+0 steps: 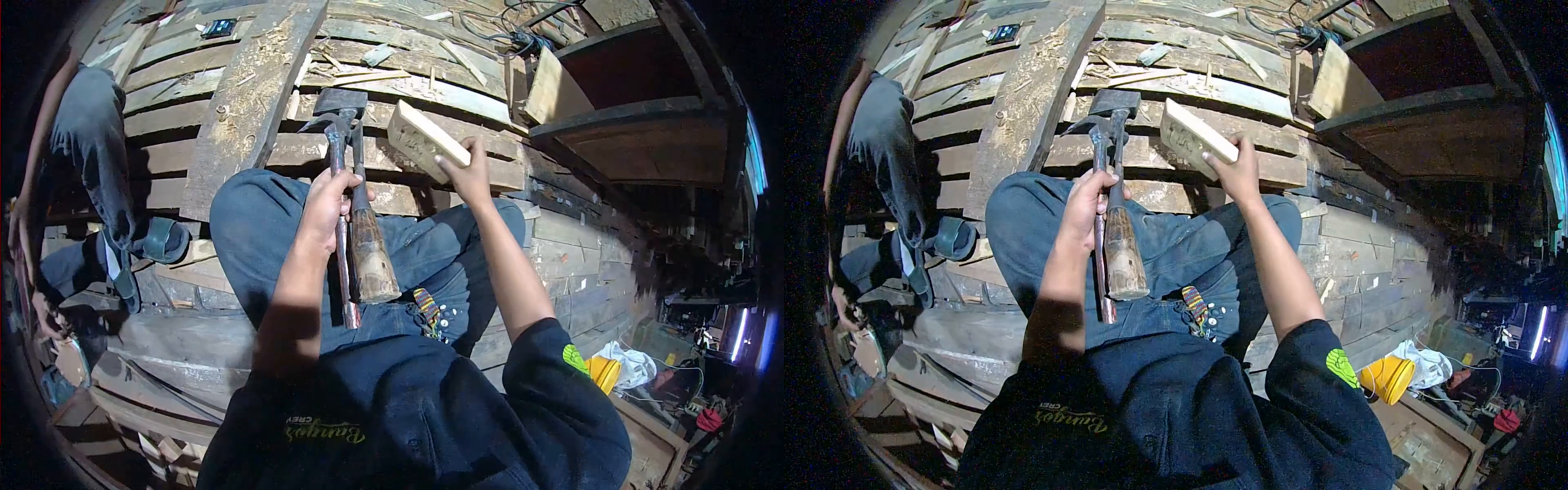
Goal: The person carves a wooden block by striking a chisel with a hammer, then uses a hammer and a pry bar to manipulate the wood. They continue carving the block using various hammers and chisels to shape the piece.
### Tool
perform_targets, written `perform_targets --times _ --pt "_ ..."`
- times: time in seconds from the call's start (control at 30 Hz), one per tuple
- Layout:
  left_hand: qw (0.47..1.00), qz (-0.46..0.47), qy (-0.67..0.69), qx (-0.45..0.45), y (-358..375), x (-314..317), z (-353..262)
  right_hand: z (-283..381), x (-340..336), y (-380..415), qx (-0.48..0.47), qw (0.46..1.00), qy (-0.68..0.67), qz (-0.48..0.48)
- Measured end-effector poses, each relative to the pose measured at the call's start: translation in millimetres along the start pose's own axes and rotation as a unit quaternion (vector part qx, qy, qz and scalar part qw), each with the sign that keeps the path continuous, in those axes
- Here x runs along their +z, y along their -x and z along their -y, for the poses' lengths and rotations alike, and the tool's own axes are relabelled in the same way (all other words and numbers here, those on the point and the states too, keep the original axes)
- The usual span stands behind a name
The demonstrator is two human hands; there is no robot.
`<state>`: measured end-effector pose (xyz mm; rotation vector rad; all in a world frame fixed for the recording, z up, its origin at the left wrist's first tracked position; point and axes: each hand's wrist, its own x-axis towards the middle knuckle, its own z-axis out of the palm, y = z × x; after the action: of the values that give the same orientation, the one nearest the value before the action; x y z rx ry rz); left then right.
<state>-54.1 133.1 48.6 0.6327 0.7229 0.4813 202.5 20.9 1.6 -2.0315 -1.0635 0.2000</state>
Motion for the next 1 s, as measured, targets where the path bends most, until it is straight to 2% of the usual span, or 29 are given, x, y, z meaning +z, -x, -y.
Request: perform_targets --times 0.1,0.13,0.2,0.27,0.33,0.37,0.4,0.5,0.6,0.67,0.73,0.8,0.87,0.9,0.93,1.0 --pt "1.000 0.004 -0.021 0.009 1.1 -0.3 -2.5 -0.4 -2.6 -3.3 0.056 0.987 0.016 0.150" --pt "1.000 -0.016 -0.006 0.000 3.7 1.7 -1.9 2.5 -1.0 -4.8 0.054 0.987 0.014 0.153" --pt "1.000 0.000 -0.015 0.005 -1.0 -3.9 2.3 7.0 -0.7 -2.1 -0.010 0.980 0.136 0.143" --pt "1.000 0.004 -0.011 0.003 -4.6 -3.9 5.5 1.7 0.8 -1.5 -0.010 0.980 0.142 0.142" --pt "1.000 0.002 -0.007 0.008 -4.9 -4.4 3.1 5.2 5.1 -3.8 -0.037 0.993 0.068 0.090" --pt "1.000 -0.006 -0.013 0.004 -1.3 -2.3 0.1 20.3 4.9 1.0 -0.042 0.995 0.074 0.056" --pt "1.000 -0.014 -0.019 -0.001 0.8 -1.2 -1.2 30.6 5.4 3.8 -0.038 0.995 0.081 0.052" --pt "1.000 0.006 -0.006 -0.006 -1.8 -3.0 3.2 28.5 13.5 3.2 0.000 0.973 0.194 0.124" --pt "1.000 -0.006 -0.010 -0.003 -1.1 -1.7 0.5 33.1 11.8 1.3 -0.058 0.986 0.144 0.063" --pt "1.000 -0.001 0.000 0.003 -0.8 -2.6 1.5 32.0 14.8 2.2 -0.037 0.982 0.166 0.082" --pt "1.000 0.001 -0.011 0.002 -4.7 -4.2 3.7 29.3 18.1 -1.8 0.029 0.965 0.222 0.136" --pt "1.000 0.010 -0.006 0.006 -2.6 -3.3 0.7 7.1 21.5 -4.8 0.047 0.972 0.176 0.150" --pt "1.000 -0.002 0.007 0.004 -0.1 -1.9 0.4 -12.6 28.4 -1.6 0.164 0.964 -0.085 0.191" --pt "1.000 0.009 0.027 0.001 0.6 -3.4 1.4 -2.6 30.0 13.4 0.206 0.955 -0.155 0.149" --pt "1.000 0.009 0.026 -0.001 0.2 -4.1 1.8 0.7 34.6 27.3 0.201 0.959 -0.165 0.111" --pt "1.000 0.011 0.023 0.011 -2.2 -4.2 2.6 38.1 26.4 50.3 0.284 0.928 -0.189 0.149"
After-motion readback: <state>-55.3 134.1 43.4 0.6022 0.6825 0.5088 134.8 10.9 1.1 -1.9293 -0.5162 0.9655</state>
